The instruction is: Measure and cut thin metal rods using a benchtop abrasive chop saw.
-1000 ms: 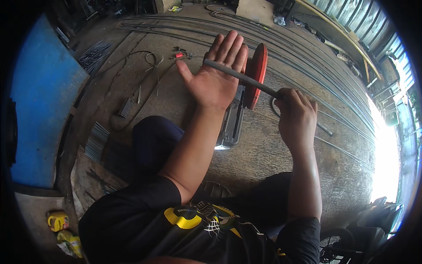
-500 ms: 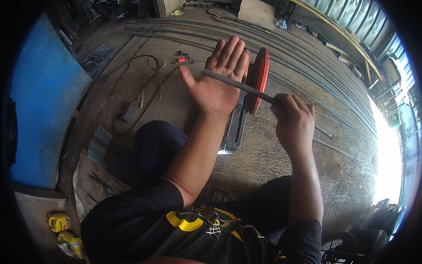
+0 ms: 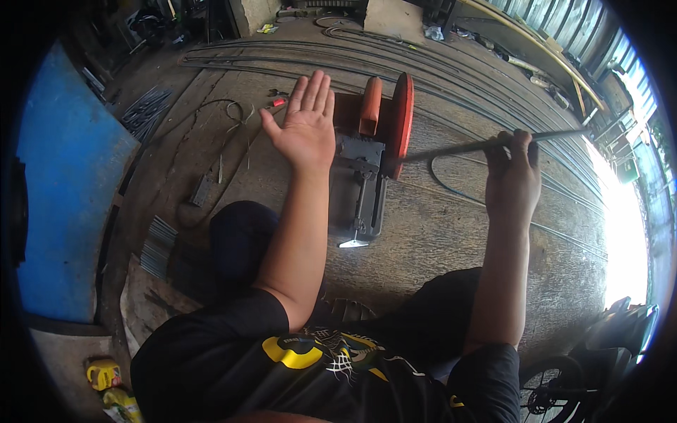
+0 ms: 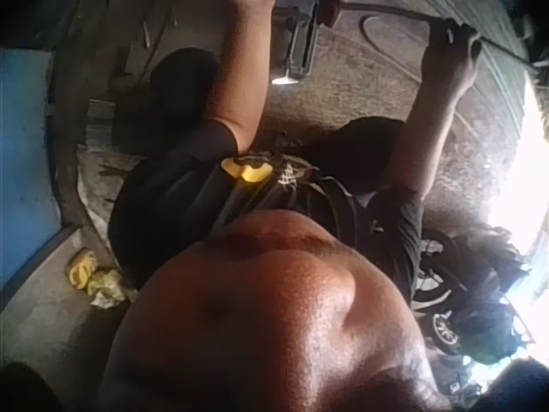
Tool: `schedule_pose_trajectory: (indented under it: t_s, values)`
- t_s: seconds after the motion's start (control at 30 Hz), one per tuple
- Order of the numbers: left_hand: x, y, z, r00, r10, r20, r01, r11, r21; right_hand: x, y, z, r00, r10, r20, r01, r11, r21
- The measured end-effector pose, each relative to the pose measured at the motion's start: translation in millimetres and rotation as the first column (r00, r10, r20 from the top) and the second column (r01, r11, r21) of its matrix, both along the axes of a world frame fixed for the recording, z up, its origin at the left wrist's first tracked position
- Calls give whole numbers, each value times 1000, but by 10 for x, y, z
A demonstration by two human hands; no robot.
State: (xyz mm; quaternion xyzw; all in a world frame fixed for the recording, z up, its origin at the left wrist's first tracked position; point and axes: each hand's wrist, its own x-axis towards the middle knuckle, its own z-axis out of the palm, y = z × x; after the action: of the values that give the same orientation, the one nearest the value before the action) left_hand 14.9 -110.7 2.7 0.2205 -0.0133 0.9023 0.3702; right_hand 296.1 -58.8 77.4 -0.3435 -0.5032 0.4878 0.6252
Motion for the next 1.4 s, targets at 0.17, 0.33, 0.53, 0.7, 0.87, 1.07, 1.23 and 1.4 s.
schedule_pose_trajectory:
  t_s: [0.17, 0.33, 0.53, 0.7, 0.87, 1.07, 1.23, 1.4]
  values:
    - [216, 9, 68, 995, -101, 20, 99, 992, 76, -74, 89, -223, 934, 116, -339, -192, 961, -201]
    - [606, 15, 141, 950, -304, -67, 311, 936, 166, -84, 38, -242, 927, 181, -328, -229, 967, -115]
    - [883, 10, 189, 802, -163, -575, 191, 982, -13, -173, -45, -227, 867, 182, -464, -267, 956, -124]
    - [965, 41, 184, 863, -40, -504, -49, 985, -163, -406, -200, -434, 792, 281, -543, -497, 813, -304]
    - [769, 111, 72, 823, 101, -558, -281, 927, -247, -459, -286, -630, 765, 584, -274, -592, 468, -656]
    - [607, 103, 21, 668, 70, -741, -410, 865, -288, -516, -165, -1006, 758, 469, 453, -330, 875, -354]
    - [621, 76, 55, 716, -7, -698, -346, 864, -365, -524, -184, -1182, 464, 575, 673, -575, 774, -265]
    - [598, 66, 63, 750, -14, -662, -278, 901, -334, -570, -321, -1125, 449, 698, 558, -599, 699, -392]
